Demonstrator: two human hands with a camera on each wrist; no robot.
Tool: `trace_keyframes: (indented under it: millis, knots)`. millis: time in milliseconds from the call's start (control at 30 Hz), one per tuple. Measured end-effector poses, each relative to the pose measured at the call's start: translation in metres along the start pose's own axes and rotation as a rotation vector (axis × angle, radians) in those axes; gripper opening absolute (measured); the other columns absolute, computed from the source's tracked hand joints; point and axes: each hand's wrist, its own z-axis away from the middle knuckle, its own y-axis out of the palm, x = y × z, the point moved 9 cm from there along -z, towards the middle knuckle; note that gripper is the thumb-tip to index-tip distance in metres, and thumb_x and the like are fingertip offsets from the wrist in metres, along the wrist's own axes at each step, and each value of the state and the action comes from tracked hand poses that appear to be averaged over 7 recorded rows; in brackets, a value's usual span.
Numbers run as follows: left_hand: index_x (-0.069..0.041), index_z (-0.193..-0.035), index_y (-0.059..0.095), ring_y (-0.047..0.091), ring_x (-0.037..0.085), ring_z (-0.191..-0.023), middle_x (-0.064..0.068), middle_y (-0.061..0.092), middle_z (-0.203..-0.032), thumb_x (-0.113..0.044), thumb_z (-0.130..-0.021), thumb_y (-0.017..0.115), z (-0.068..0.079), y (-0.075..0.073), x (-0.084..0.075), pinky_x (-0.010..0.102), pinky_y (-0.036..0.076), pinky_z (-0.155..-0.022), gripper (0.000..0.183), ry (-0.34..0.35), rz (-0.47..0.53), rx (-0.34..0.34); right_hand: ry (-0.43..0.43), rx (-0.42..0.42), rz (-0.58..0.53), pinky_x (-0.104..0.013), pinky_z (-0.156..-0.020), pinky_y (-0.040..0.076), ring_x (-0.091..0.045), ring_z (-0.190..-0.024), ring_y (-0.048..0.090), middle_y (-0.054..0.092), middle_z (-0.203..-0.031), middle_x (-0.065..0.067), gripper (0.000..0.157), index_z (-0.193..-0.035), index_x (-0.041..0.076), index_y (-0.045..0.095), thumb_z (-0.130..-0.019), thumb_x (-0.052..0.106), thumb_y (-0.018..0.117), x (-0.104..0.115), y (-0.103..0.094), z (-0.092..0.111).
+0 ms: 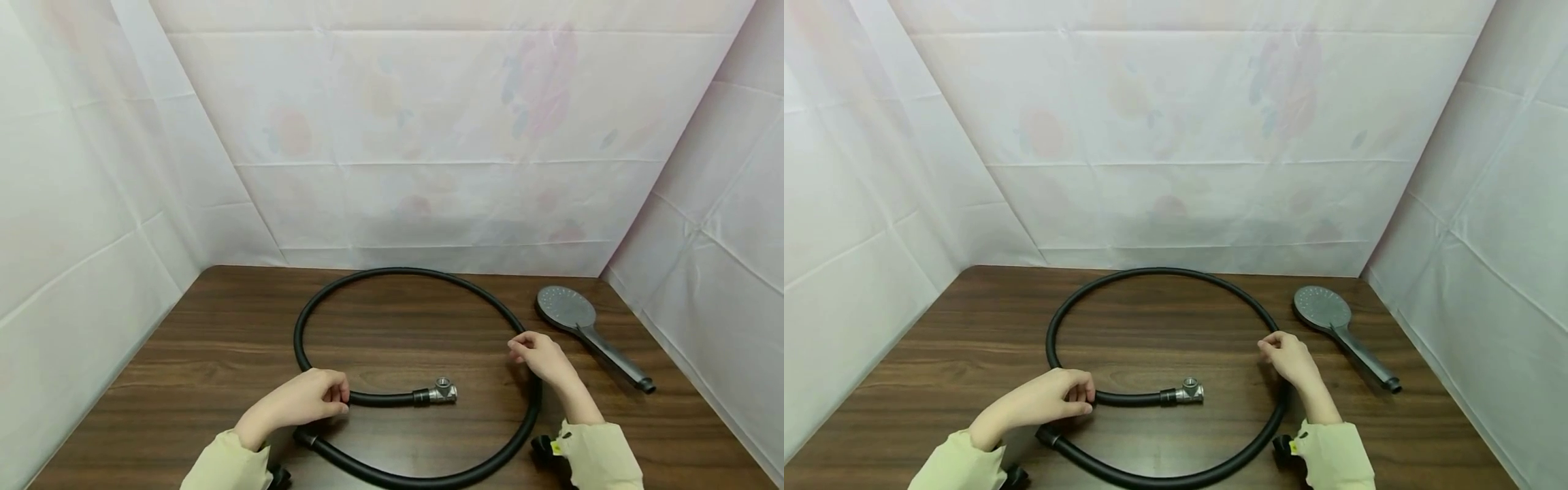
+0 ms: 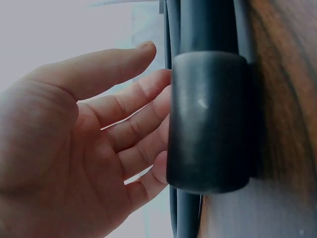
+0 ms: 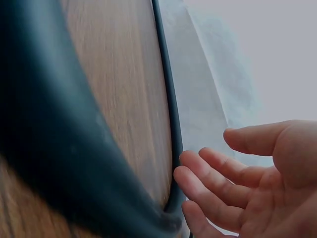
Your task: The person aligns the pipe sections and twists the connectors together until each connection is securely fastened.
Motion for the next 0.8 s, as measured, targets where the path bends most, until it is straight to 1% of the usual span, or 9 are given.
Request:
trace_keyframes:
  millis: [167,333,433,567,667,800]
  knots:
    - [-0.017,-0.083,0.059,0.047,0.001,-0.057,-0.01,0.052,-0.065,-0.021,-0.081,0.068,0.005,0.0,0.002,0.019,0.041,-0.055,0.01,0.005,0.024,0.021,0.006,-0.021,-0.004,-0.04,-0.073,0.046,-0.024,-0.086,0.062,0.066,-0.095,-0.012,0.038,-0.11,-0.002,0.056,-0.094,0.032,0.048,-0.004,-0.01,0.001]
    - [-0.018,-0.084,0.061,0.049,0.002,-0.058,-0.01,0.053,-0.066,-0.026,-0.08,0.069,0.013,0.007,0.007,0.02,0.041,-0.054,0.013,-0.003,0.078,0.08,0.021,-0.045,0.014,-0.038,-0.071,0.046,-0.024,-0.085,0.061,0.066,-0.095,-0.013,0.037,-0.112,-0.004,0.056,-0.095,0.028,0.047,-0.015,-0.018,0.003]
    - [-0.018,-0.085,0.062,0.049,0.002,-0.059,-0.011,0.054,-0.067,-0.028,-0.08,0.069,0.017,0.009,0.008,0.02,0.041,-0.053,0.014,0.004,0.105,0.103,0.031,-0.07,0.041,-0.039,-0.07,0.046,-0.026,-0.087,0.06,0.064,-0.097,-0.014,0.039,-0.112,-0.003,0.055,-0.095,0.031,0.045,-0.022,-0.026,0.005]
    - [-0.018,-0.085,0.062,0.049,0.002,-0.059,-0.009,0.054,-0.068,-0.03,-0.078,0.071,0.021,0.01,0.008,0.019,0.041,-0.053,0.017,0.012,0.131,0.128,0.045,-0.097,0.092,-0.042,-0.07,0.045,-0.031,-0.09,0.058,0.062,-0.103,-0.019,0.046,-0.115,-0.003,0.054,-0.095,0.038,0.042,-0.03,-0.037,0.008]
    - [-0.018,-0.085,0.061,0.047,0.001,-0.061,-0.008,0.053,-0.071,-0.03,-0.075,0.073,0.024,0.009,0.008,0.019,0.041,-0.054,0.02,0.014,0.116,0.146,0.048,-0.12,0.139,-0.045,-0.071,0.044,-0.038,-0.093,0.056,0.058,-0.109,-0.025,0.05,-0.116,-0.004,0.052,-0.095,0.04,0.04,-0.033,-0.045,0.012]
    - [-0.019,-0.086,0.06,0.046,0.001,-0.066,-0.007,0.052,-0.074,-0.03,-0.07,0.077,0.029,0.008,0.007,0.019,0.039,-0.059,0.025,0.019,0.06,0.156,0.062,-0.177,0.189,-0.049,-0.071,0.043,-0.045,-0.097,0.052,0.053,-0.113,-0.03,0.049,-0.117,-0.005,0.05,-0.096,0.037,0.039,-0.039,-0.058,0.015]
